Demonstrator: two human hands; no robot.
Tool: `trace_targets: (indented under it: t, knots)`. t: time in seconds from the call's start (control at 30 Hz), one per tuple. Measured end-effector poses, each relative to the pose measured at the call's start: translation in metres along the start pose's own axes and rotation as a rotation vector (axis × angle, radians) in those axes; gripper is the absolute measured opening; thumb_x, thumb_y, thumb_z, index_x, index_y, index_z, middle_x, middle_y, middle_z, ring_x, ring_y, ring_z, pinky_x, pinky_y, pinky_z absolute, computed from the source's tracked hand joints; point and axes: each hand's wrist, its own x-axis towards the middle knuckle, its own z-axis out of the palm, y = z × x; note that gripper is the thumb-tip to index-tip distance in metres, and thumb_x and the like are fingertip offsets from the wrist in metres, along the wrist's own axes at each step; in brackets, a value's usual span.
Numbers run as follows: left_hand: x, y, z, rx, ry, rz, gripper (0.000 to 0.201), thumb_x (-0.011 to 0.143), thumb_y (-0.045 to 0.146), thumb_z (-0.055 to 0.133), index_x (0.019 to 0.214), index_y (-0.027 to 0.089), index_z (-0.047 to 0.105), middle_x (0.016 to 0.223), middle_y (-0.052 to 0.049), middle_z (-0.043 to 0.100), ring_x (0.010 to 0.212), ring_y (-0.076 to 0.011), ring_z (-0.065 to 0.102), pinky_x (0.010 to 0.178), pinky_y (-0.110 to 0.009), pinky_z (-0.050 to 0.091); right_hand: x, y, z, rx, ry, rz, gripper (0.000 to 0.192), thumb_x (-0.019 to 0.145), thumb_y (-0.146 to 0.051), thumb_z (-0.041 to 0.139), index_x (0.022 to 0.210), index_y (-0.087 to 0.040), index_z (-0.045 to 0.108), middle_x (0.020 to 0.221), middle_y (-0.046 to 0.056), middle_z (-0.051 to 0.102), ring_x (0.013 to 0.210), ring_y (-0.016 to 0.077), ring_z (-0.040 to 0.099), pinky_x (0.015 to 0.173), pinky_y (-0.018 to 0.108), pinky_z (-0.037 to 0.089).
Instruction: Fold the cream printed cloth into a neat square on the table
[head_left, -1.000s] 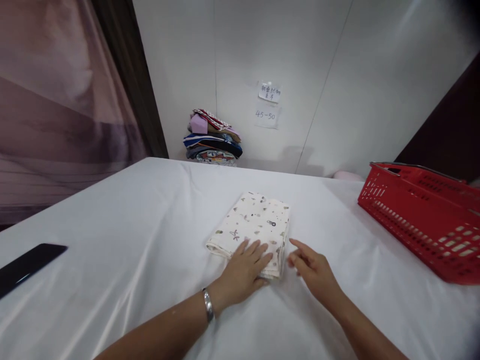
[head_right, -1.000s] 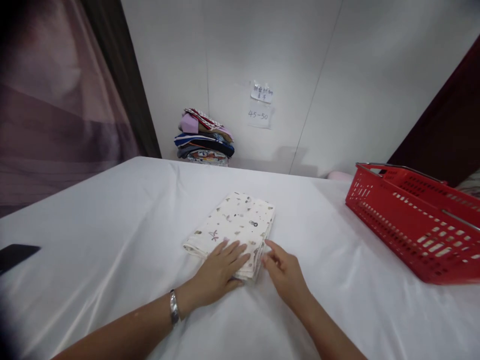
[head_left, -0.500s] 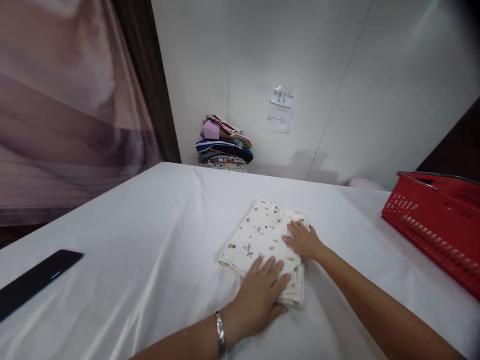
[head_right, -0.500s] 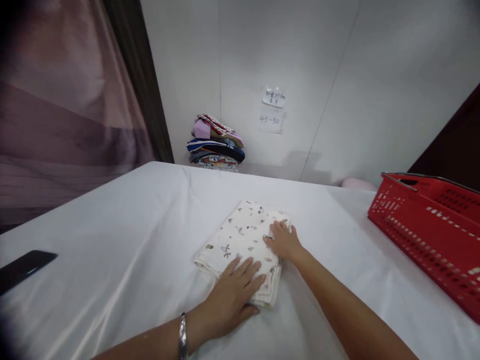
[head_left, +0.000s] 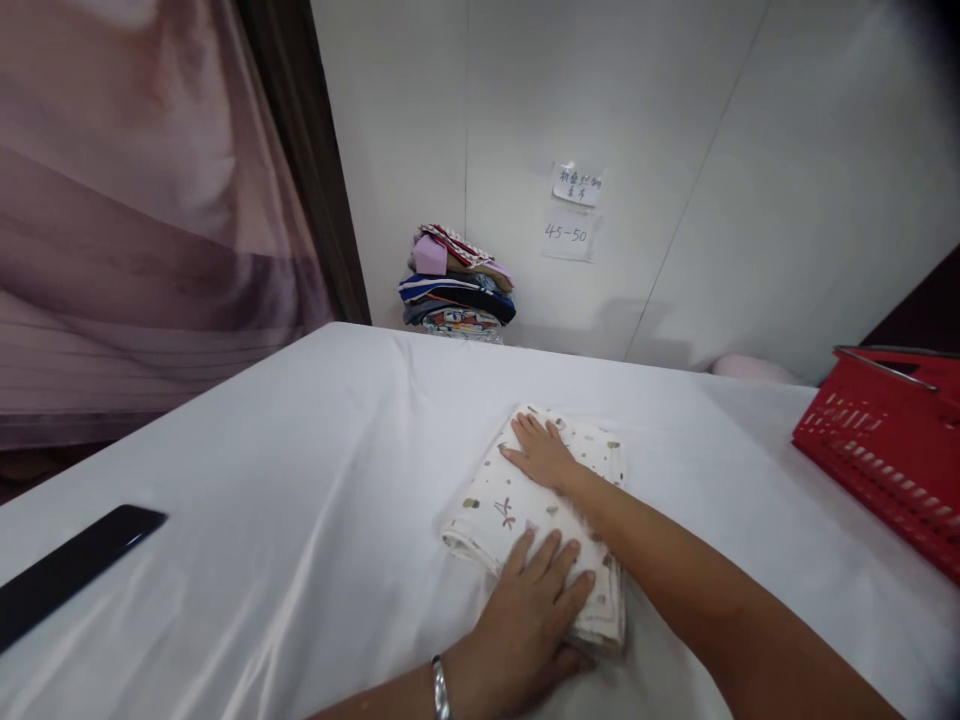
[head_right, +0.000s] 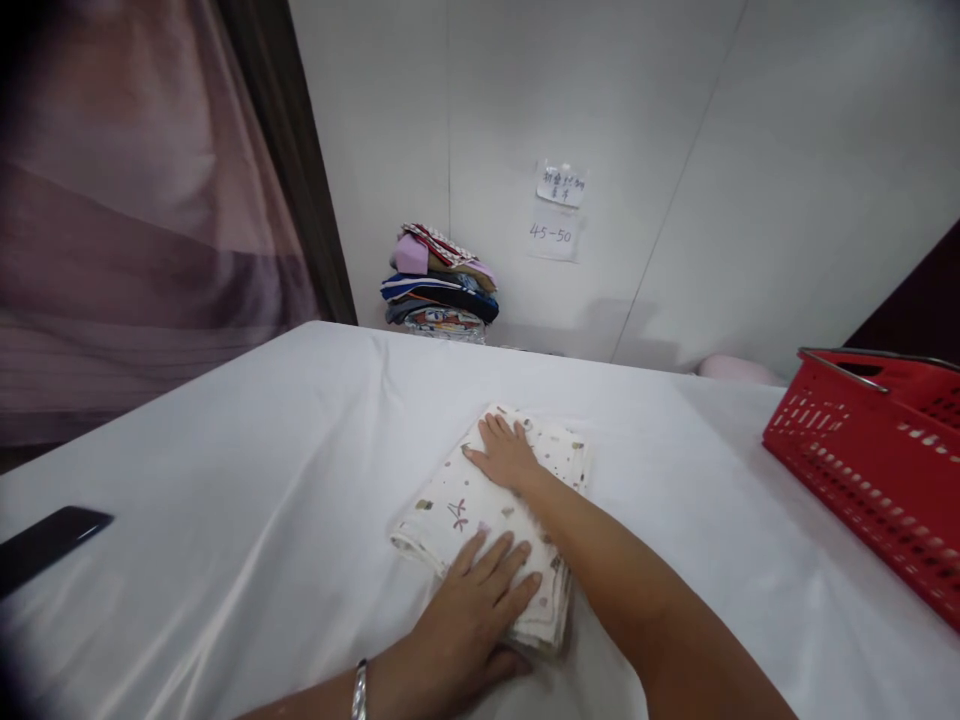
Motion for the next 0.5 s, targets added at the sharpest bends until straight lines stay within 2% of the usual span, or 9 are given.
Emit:
trace_targets:
  t: [0.13, 0.23, 0.37, 0.5]
  knots:
    - [0.000, -0.003, 0.003, 0.003, 0.016, 0.023, 0.072, 0.082, 0.058, 0.051, 0.143, 0.030, 0.025, 0.149, -0.007, 0.027, 0.138, -0.0305, 0.020, 0.111, -0.059, 0.013, 0.002, 0.005, -0.012, 0.044, -0.065, 0.010, 0.080, 0.086, -0.066, 0.014, 0.148, -0.015, 0.013, 0.155, 0.008, 0.004, 0.141, 0.0247, 0.000, 0.110, 0.044, -0.001]
    - [-0.001, -0.003, 0.006, 0.010, 0.022, 0.029, 0.070, 0.084, 0.058, 0.047, 0.143, 0.028, 0.025, 0.150, -0.007, 0.025, 0.138, -0.0307, 0.020, 0.111, -0.059, 0.013, 0.008, 0.015, -0.018, 0.028, -0.042, 0.010, 0.080, 0.086, -0.067, 0.013, 0.148, -0.016, 0.014, 0.155, 0.007, 0.005, 0.141, 0.0249, 0.000, 0.110, 0.044, 0.000]
    - [0.000, -0.006, 0.009, 0.010, -0.002, 0.037, 0.068, 0.086, 0.058, 0.043, 0.143, 0.027, 0.024, 0.150, -0.007, 0.024, 0.139, -0.0301, 0.018, 0.111, -0.060, 0.012, 0.014, 0.028, -0.011, -0.020, 0.003, 0.035, 0.077, 0.087, -0.064, 0.012, 0.147, -0.017, 0.014, 0.155, 0.005, 0.004, 0.141, 0.0227, 0.000, 0.111, 0.044, 0.002]
    - [0.001, -0.012, 0.016, 0.009, -0.012, 0.047, 0.072, 0.083, 0.060, 0.045, 0.144, 0.029, 0.021, 0.150, -0.006, 0.023, 0.138, -0.0312, 0.018, 0.111, -0.061, 0.012, 0.016, 0.029, -0.004, -0.002, 0.032, 0.017, 0.076, 0.087, -0.064, 0.014, 0.147, -0.017, 0.015, 0.155, 0.005, 0.006, 0.141, 0.0220, 0.001, 0.111, 0.044, 0.002]
